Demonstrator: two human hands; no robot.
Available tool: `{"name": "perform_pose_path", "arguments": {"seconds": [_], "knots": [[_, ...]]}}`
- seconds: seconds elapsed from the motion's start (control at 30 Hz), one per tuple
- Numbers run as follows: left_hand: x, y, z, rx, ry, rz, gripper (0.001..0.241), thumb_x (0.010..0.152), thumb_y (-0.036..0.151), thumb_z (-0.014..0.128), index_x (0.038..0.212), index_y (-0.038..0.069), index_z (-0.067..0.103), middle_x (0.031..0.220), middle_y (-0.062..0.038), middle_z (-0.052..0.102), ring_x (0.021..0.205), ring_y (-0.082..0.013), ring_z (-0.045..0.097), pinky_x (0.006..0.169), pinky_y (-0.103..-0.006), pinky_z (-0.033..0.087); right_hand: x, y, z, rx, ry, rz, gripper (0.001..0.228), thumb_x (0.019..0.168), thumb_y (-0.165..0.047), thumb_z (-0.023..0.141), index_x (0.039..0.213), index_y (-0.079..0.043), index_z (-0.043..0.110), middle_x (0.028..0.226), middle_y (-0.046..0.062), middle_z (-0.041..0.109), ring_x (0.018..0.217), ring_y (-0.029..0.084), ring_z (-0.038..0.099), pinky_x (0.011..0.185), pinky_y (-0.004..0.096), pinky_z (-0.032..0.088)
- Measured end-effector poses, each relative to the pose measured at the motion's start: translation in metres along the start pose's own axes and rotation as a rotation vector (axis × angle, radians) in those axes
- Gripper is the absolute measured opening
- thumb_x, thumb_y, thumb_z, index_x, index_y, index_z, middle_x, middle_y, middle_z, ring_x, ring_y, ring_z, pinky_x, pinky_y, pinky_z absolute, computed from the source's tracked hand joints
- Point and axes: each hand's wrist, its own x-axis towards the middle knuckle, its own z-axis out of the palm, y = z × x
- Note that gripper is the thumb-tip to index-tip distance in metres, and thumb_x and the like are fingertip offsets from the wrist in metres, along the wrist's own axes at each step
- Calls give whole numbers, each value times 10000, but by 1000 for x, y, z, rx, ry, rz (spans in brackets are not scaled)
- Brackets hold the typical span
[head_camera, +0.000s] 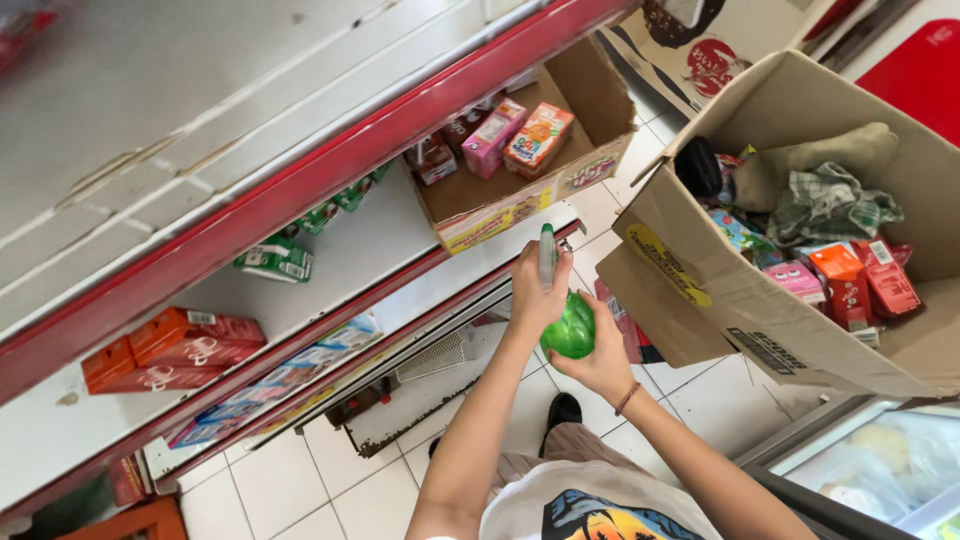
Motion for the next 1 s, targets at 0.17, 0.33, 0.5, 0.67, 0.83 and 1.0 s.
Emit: {"name": "perform_pose_path", "arguments": {"seconds": [0.17, 0.33, 0.5, 0.67, 0.83, 1.0], "knots": [[1, 16, 14, -6, -54, -17, 235, 924, 223, 665, 930, -10, 639, 906, -204, 672, 831, -396, 676, 754, -469, 527, -7, 7, -12, 25, 32, 20, 998, 596, -257, 887, 1439, -9, 413, 1300, 215, 585, 1164, 325, 636, 1001, 405, 508], [1, 72, 17, -48, -138, 163, 344, 905, 277, 694, 1052, -24, 615, 995, -206, 628, 896, -397, 640, 795, -460, 524, -16, 3, -33, 39, 180, -106, 1022, 584, -244, 910, 1449, -41, 405, 1324, 213, 569, 1216, 334, 607, 1058, 421, 476], [11, 154, 24, -129, -270, 346, 506, 851, 370, 727, 1137, -36, 630, 1054, -201, 605, 921, -374, 636, 766, -400, 533, -7, -23, -83, 60, 352, -315, 1061, 625, -271, 940, 1495, -102, 358, 1467, 238, 469, 1346, 371, 521, 1130, 444, 453], [37, 207, 51, -276, -295, 667, 545, 934, 397, 686, 1226, -54, 597, 1232, -213, 619, 1064, -347, 660, 929, -375, 578, 12, -50, -165, -136, 442, -536, 914, 787, -296, 830, 1519, -120, 311, 1523, 232, 399, 1432, 391, 445, 1219, 483, 391], [75, 209, 109, -312, -289, 809, 463, 927, 252, 696, 1240, -65, 570, 1273, -212, 585, 1113, -357, 637, 971, -392, 571, 28, -32, -241, -256, 495, -85, 516, 942, -167, 587, 1443, -65, 522, 1435, 199, 540, 1372, 372, 534, 1187, 450, 416], [96, 182, 168, -95, -368, 803, 478, 873, 115, 698, 1293, -47, 538, 1286, -211, 572, 1126, -395, 601, 1005, -438, 522, 77, 41, -283, -457, 346, 210, 464, 929, -253, 648, 1370, -114, 612, 1439, 234, 520, 1263, 384, 577, 1080, 445, 478]]}}
